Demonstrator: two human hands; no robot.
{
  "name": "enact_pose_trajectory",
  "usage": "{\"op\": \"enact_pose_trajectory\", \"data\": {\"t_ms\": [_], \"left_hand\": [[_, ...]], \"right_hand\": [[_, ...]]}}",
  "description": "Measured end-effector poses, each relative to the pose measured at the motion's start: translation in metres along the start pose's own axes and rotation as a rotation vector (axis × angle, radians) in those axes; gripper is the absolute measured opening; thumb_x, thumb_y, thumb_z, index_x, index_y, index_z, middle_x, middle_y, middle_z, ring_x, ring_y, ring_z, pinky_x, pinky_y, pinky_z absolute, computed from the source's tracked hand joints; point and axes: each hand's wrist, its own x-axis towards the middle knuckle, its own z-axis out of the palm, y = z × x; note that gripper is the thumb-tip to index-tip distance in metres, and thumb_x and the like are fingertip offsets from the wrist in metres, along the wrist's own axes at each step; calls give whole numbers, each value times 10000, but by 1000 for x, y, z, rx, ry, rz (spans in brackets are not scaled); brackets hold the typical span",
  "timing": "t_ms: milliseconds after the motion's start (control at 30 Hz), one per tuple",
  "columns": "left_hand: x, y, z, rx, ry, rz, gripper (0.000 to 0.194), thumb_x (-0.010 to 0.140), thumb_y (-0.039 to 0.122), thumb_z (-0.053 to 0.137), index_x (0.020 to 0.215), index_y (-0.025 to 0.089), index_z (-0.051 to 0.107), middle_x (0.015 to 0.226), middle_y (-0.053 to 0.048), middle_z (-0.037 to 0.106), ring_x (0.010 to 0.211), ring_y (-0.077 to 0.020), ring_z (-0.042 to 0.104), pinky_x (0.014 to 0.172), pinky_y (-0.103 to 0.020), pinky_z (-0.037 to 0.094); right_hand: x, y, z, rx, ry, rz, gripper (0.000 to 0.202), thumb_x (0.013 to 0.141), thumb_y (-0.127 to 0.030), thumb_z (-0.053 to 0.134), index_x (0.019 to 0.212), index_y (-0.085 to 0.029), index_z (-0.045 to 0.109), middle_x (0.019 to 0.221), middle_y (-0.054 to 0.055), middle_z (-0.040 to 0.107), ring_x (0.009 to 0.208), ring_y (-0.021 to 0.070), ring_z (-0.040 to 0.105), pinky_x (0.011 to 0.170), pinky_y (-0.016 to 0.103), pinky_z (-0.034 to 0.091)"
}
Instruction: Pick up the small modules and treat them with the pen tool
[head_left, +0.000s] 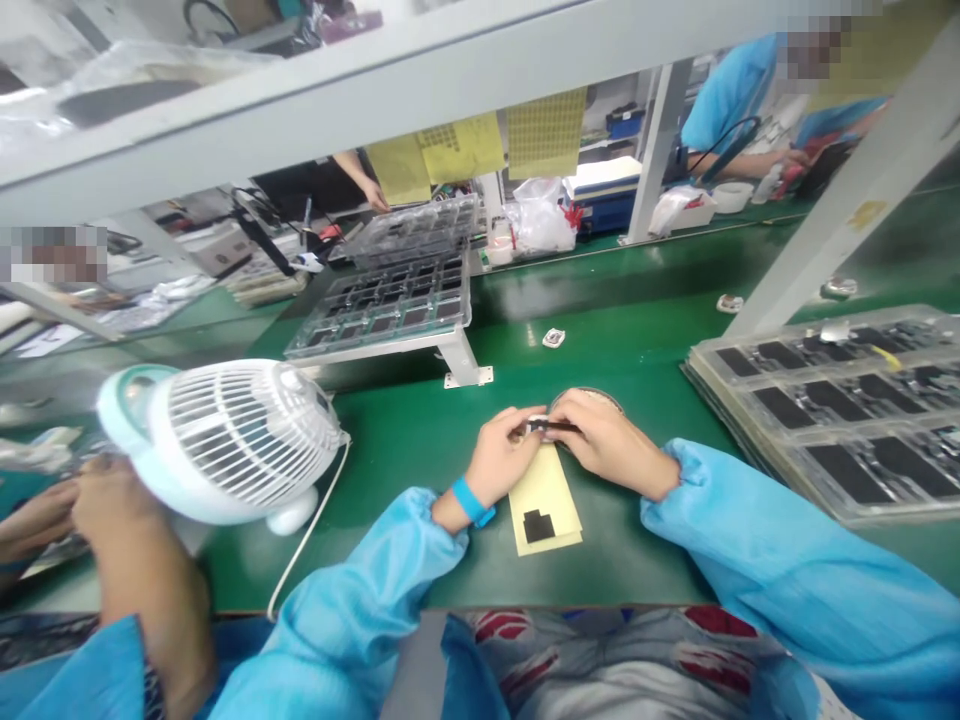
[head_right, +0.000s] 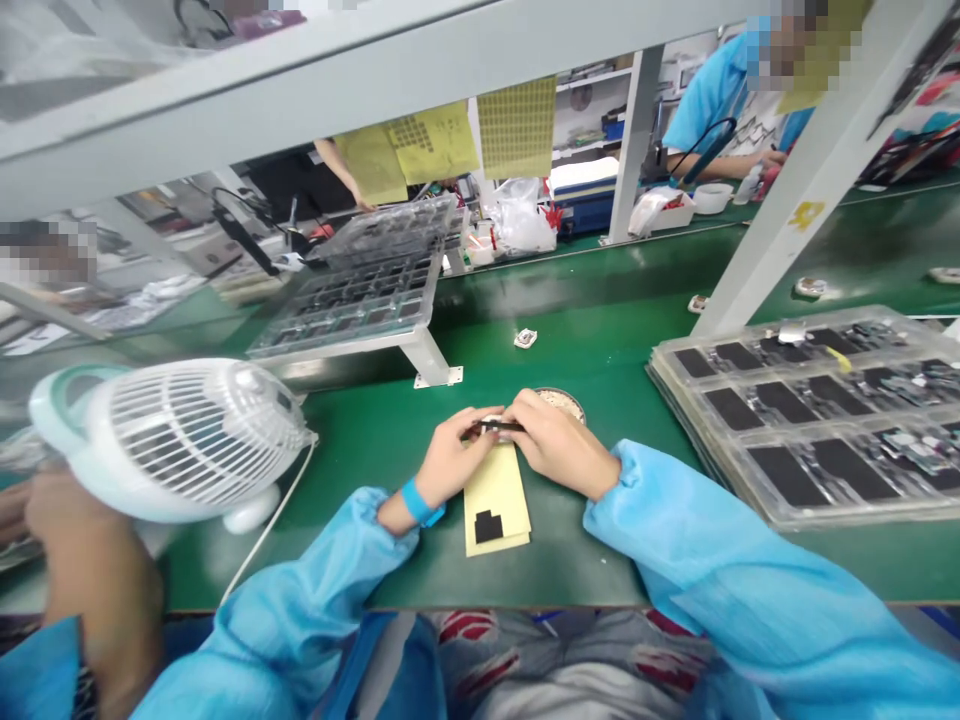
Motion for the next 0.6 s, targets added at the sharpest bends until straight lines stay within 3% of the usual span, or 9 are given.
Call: {"op": "enact_pose_trajectory", "data": {"t_ms": [200, 300, 367, 467, 600], "left_hand": [[97, -26, 10, 227, 83, -130, 294, 912, 209, 543, 1191, 158, 620, 927, -64, 700, 843, -176, 654, 785, -279, 494], [133, -34, 16, 337, 161, -166, 384, 896, 226, 555, 1269, 143, 599, 1190, -161, 634, 1156, -285, 568, 980, -398, 419], [146, -36, 24, 393, 186, -156, 493, 879, 288, 599, 1349, 150, 549, 1361, -183, 526, 1325, -325, 418, 1081, -449, 317], [157, -35, 36, 426, 155, -132, 580, 811, 422, 693, 1325, 177, 580, 1420, -158, 477, 1386, -329, 315, 1135, -451, 234], [168, -27, 42, 389, 109, -135, 384, 769, 417, 745, 1074, 184, 718, 1354, -153, 536, 1398, -356, 271, 1146, -488, 197]], "right_hand": [[0, 31, -24, -107, -20, 216, 147, 979, -277, 513, 948, -196, 632, 960, 59, 607, 863, 192, 619, 816, 331, 485], [0, 40, -31, -128, -32, 231, 163, 962, -258, 530, 940, -191, 677, 939, 63, 622, 870, 200, 625, 816, 329, 478], [2, 40, -32, -129, 19, 225, 154, 942, -246, 553, 917, -184, 692, 901, 60, 627, 842, 198, 621, 793, 325, 473], [4, 34, -33, -89, 119, 184, 162, 929, -244, 565, 863, -179, 697, 825, 48, 615, 788, 185, 603, 742, 312, 462], [4, 22, -36, -10, 239, 123, 241, 931, -291, 574, 729, -171, 627, 781, 39, 584, 729, 161, 557, 672, 298, 431]]}}
